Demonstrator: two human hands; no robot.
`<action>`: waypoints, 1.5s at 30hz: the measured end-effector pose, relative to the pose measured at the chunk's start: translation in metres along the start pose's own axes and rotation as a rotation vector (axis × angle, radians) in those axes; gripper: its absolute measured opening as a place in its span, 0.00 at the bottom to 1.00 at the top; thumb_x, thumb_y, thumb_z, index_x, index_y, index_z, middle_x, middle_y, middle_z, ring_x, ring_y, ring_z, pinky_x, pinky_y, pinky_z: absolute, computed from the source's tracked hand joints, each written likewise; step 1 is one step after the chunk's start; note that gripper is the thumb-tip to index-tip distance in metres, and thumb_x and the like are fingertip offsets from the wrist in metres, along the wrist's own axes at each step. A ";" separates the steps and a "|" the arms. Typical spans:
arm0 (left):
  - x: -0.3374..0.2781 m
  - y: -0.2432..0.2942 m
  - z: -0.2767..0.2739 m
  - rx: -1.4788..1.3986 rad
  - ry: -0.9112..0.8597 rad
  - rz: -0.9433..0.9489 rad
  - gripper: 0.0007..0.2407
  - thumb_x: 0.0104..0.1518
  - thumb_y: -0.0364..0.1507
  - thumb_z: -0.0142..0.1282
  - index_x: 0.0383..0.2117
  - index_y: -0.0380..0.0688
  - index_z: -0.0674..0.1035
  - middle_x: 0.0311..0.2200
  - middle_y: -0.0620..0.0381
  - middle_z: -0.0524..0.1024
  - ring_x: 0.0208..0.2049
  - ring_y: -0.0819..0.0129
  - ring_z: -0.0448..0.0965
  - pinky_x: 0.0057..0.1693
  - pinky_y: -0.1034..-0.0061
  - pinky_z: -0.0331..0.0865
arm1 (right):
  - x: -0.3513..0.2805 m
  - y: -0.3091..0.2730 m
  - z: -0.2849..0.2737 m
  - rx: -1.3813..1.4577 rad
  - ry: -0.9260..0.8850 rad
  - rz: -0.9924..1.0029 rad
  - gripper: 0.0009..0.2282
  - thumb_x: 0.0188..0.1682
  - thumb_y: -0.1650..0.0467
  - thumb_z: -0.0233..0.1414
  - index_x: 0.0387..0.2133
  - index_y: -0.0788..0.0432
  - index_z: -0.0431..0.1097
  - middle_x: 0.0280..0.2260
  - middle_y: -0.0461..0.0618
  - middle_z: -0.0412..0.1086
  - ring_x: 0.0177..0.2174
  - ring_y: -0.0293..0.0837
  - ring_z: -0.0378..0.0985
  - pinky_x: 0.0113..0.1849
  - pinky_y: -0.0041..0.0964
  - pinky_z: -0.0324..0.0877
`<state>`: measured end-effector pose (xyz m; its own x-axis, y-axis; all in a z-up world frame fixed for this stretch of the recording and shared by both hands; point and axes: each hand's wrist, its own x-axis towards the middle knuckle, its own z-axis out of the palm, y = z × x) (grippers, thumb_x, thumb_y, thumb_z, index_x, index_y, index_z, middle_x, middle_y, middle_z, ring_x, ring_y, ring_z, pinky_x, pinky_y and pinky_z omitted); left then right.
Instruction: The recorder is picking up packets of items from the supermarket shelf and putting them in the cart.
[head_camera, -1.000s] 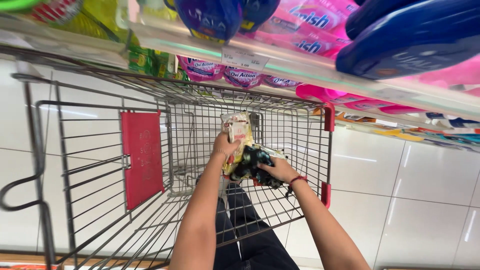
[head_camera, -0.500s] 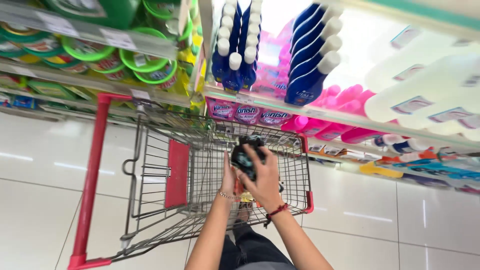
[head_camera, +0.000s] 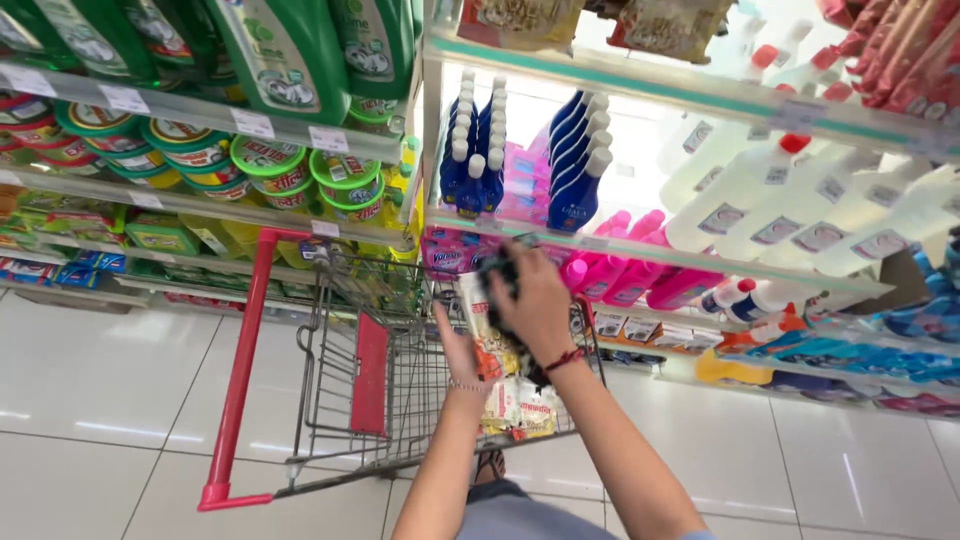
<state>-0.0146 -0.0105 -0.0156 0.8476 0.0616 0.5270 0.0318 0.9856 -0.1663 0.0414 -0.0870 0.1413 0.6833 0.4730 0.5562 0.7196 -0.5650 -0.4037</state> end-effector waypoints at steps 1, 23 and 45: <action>0.009 0.001 0.019 0.181 0.387 0.115 0.37 0.61 0.63 0.35 0.63 0.43 0.70 0.55 0.46 0.73 0.55 0.52 0.75 0.61 0.59 0.70 | -0.008 -0.021 -0.007 0.088 -0.071 -0.045 0.18 0.46 0.67 0.59 0.51 0.53 0.73 0.45 0.57 0.73 0.43 0.57 0.76 0.43 0.48 0.72; -0.007 0.017 0.002 0.267 0.449 0.210 0.21 0.66 0.43 0.40 0.57 0.42 0.71 0.55 0.51 0.74 0.57 0.58 0.74 0.64 0.62 0.65 | -0.036 -0.071 -0.018 0.140 -0.119 -0.196 0.14 0.44 0.67 0.60 0.45 0.45 0.78 0.36 0.50 0.70 0.38 0.49 0.76 0.39 0.43 0.73; 0.031 0.027 0.092 0.529 1.063 0.107 0.38 0.57 0.59 0.43 0.65 0.40 0.67 0.61 0.48 0.71 0.61 0.54 0.72 0.63 0.59 0.65 | -0.061 0.050 0.014 1.224 -0.220 0.718 0.31 0.47 0.64 0.53 0.65 0.63 0.61 0.56 0.58 0.69 0.53 0.48 0.71 0.54 0.38 0.63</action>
<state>-0.0359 0.0326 0.0731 0.8547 0.2313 -0.4648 -0.0763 0.9415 0.3282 0.0374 -0.1345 0.0777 0.8610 0.4970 -0.1081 -0.2084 0.1507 -0.9664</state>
